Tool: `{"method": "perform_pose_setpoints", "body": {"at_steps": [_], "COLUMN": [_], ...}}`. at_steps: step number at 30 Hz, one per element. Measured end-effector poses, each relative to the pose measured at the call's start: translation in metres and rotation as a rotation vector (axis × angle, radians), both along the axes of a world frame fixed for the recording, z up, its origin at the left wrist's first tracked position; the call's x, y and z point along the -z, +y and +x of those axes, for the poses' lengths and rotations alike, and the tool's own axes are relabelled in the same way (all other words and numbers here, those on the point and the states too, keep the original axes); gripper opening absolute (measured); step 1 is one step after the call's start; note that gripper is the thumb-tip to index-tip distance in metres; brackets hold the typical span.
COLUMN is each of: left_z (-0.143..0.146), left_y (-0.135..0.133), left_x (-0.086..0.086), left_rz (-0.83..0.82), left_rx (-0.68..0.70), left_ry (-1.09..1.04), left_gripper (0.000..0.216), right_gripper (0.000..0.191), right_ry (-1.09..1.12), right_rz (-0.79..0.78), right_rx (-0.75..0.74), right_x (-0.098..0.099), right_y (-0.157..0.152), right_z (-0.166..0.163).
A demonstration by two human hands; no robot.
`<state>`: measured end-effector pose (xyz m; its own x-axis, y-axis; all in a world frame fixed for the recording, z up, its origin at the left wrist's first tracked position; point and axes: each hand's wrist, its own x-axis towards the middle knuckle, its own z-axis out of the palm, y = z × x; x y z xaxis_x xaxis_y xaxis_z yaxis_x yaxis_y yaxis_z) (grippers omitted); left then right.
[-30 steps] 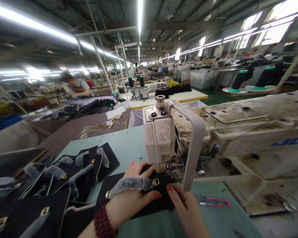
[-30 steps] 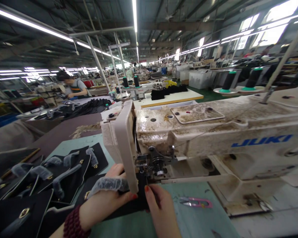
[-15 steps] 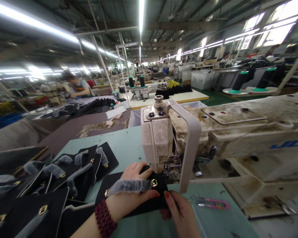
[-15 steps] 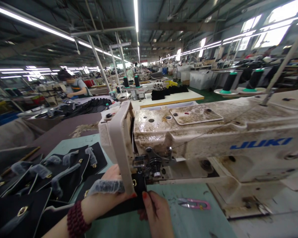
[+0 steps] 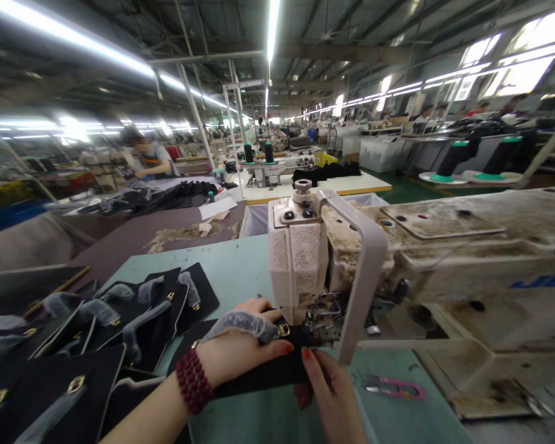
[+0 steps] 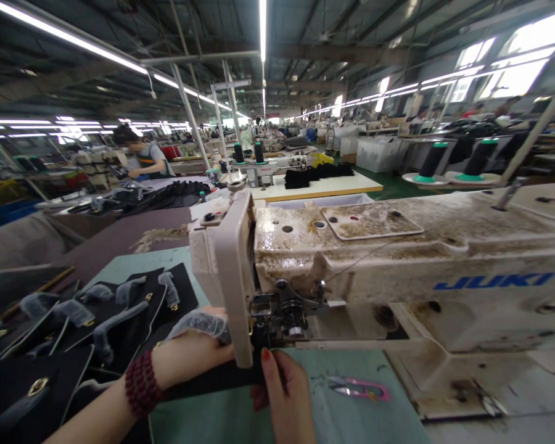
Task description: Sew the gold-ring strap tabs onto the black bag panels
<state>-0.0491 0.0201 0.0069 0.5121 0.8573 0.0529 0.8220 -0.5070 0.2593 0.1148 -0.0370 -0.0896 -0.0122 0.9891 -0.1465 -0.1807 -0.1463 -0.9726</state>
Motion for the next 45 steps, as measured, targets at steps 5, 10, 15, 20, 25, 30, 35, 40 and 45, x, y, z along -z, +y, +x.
{"method": "perform_pose_setpoints", "body": {"at_steps": [5, 10, 15, 20, 25, 30, 35, 40, 45], "left_z": [-0.001, -0.002, -0.005, -0.009, -0.012, -0.016, -0.02, -0.02, -0.02], "left_y": [0.006, 0.008, 0.02, 0.031, 0.037, 0.053, 0.065, 0.066, 0.065], "left_x": [-0.008, -0.008, -0.007, -0.004, 0.005, 0.018, 0.027, 0.03, 0.031], "left_rz": [-0.129, -0.171, -0.288, -0.487, -0.621, -0.618, -0.631, -0.636, -0.629], "left_rx": [-0.003, -0.009, -0.041, 0.003, 0.116, 0.149, 0.161, 0.153, 0.127], "left_ry": [-0.032, -0.061, -0.038, -0.19, -0.313, -0.309, -0.28, -0.294, -0.298], "left_gripper": [0.037, 0.042, 0.054, 0.054, 0.05, 0.051, 0.059, 0.058, 0.056], "right_gripper": [0.056, 0.056, 0.06, 0.06, 0.06, 0.063, 0.064, 0.066, 0.069], "right_ry": [0.034, 0.04, 0.054, 0.08, 0.095, 0.066, 0.027, 0.013, 0.04], "right_rz": [0.008, -0.007, -0.018, -0.026, -0.031, -0.038, -0.015, -0.032, -0.054], "right_rx": [0.004, 0.019, -0.019, 0.038, 0.06, 0.106, 0.112, 0.004, -0.01], "right_x": [-0.002, 0.001, 0.003, -0.002, -0.004, -0.008, -0.001, 0.015, 0.0], "right_y": [0.003, 0.003, 0.008, 0.008, 0.007, 0.009, 0.011, 0.015, 0.004], "right_z": [-0.002, -0.004, -0.004, -0.006, -0.009, -0.013, -0.013, -0.006, 0.0]}}
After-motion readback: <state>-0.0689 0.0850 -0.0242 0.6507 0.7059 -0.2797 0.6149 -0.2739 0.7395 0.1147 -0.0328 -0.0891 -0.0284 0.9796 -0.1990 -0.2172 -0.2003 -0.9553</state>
